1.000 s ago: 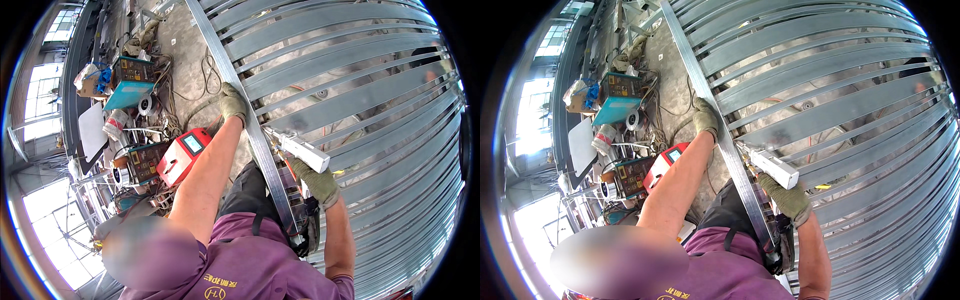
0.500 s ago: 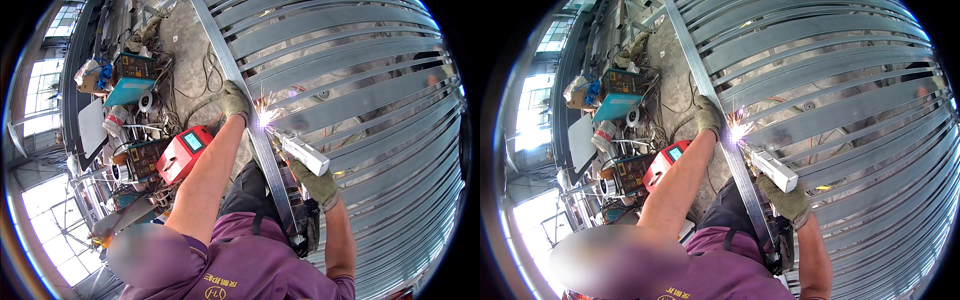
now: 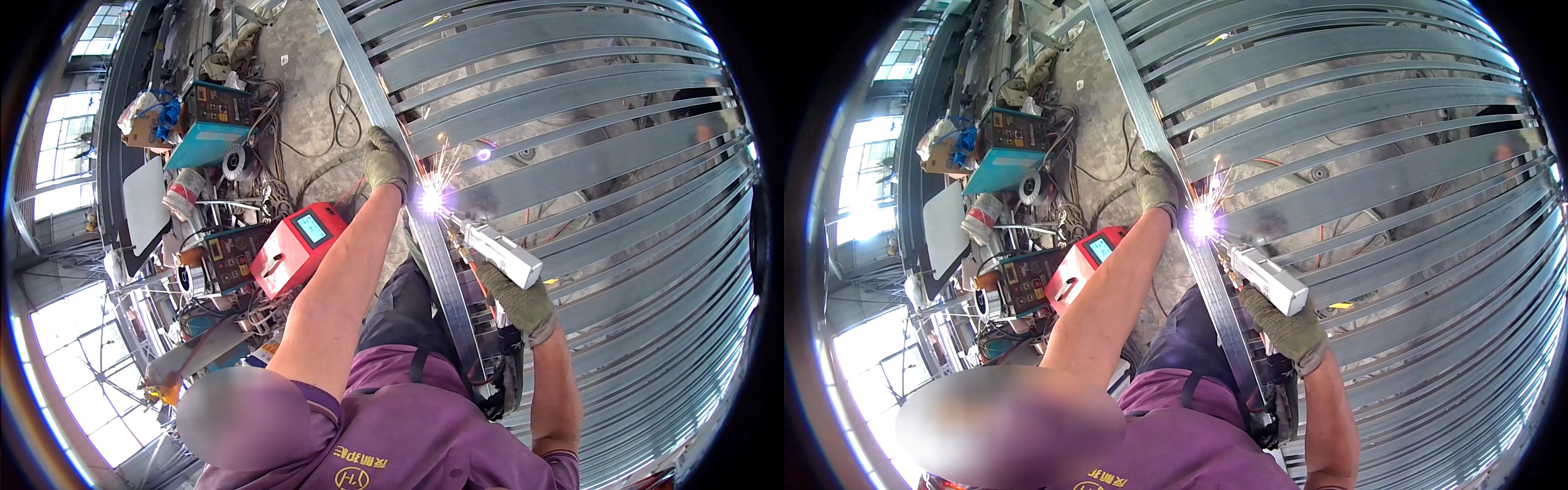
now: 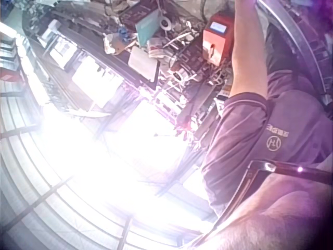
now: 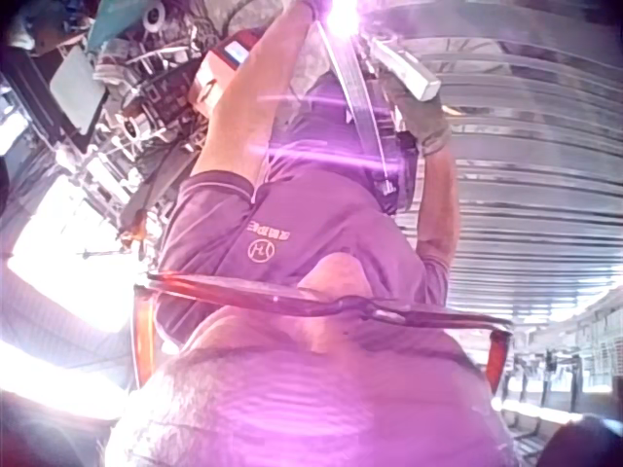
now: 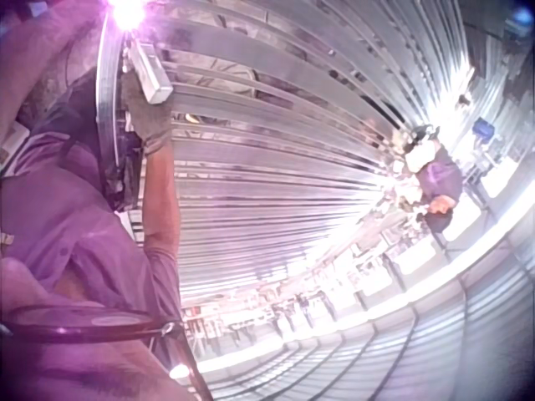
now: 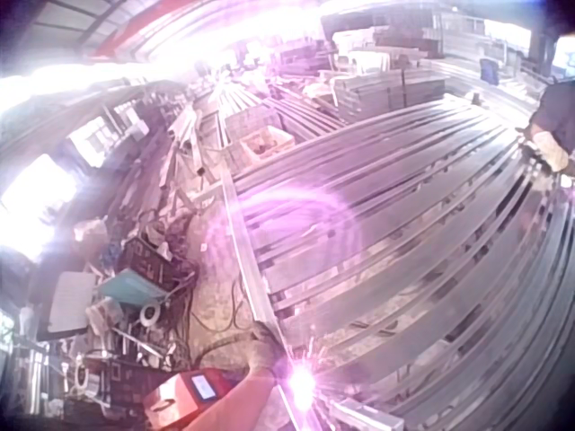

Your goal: The person welds a metal frame using a handheld welding gun. They move the tool along the seams of the metal bars, creating bright sparks and fusing the joints.

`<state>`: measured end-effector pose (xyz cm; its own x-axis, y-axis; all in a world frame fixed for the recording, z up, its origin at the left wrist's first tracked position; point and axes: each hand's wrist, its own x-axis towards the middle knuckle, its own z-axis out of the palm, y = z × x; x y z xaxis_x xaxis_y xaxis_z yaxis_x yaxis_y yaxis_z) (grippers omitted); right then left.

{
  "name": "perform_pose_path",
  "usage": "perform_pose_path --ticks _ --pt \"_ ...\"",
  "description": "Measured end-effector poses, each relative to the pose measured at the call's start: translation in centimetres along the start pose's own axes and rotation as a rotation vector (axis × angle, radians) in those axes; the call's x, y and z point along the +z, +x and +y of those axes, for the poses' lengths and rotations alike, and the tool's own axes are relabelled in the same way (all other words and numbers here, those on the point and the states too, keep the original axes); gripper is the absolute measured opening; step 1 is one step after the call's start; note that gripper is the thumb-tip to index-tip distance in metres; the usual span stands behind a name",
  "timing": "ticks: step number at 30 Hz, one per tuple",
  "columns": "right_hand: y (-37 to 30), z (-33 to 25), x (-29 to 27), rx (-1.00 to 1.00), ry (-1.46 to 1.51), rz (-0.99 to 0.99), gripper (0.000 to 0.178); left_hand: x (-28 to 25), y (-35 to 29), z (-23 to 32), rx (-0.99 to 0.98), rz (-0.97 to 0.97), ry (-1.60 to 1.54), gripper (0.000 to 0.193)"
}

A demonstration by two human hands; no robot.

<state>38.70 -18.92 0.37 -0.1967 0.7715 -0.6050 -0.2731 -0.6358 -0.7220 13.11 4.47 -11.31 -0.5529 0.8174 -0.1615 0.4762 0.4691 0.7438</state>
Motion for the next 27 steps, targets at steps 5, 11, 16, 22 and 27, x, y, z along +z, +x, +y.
perform_pose_path --ticks 5,11,16,22,27 --pt "-0.2 0.3 0.0 -0.003 0.009 -0.002 0.041 -0.4 0.1 0.5 -0.035 -0.04 0.039 0.078" --pt "-0.1 0.4 0.1 -0.047 0.002 -0.013 0.042 -0.3 0.6 -0.2 -0.027 -0.022 0.01 0.078" --pt "-0.2 0.2 0.1 -0.049 -0.022 0.0 0.044 -0.5 0.2 0.6 -0.018 -0.02 -0.025 0.078" --pt "-0.6 -0.3 0.3 -0.036 -0.132 -0.01 0.04 -1.1 -0.4 1.7 -0.025 0.018 0.047 0.079" --pt "-0.7 0.3 0.1 -0.037 -0.097 -0.008 0.042 -1.0 -0.1 1.2 -0.018 0.052 0.024 0.077"
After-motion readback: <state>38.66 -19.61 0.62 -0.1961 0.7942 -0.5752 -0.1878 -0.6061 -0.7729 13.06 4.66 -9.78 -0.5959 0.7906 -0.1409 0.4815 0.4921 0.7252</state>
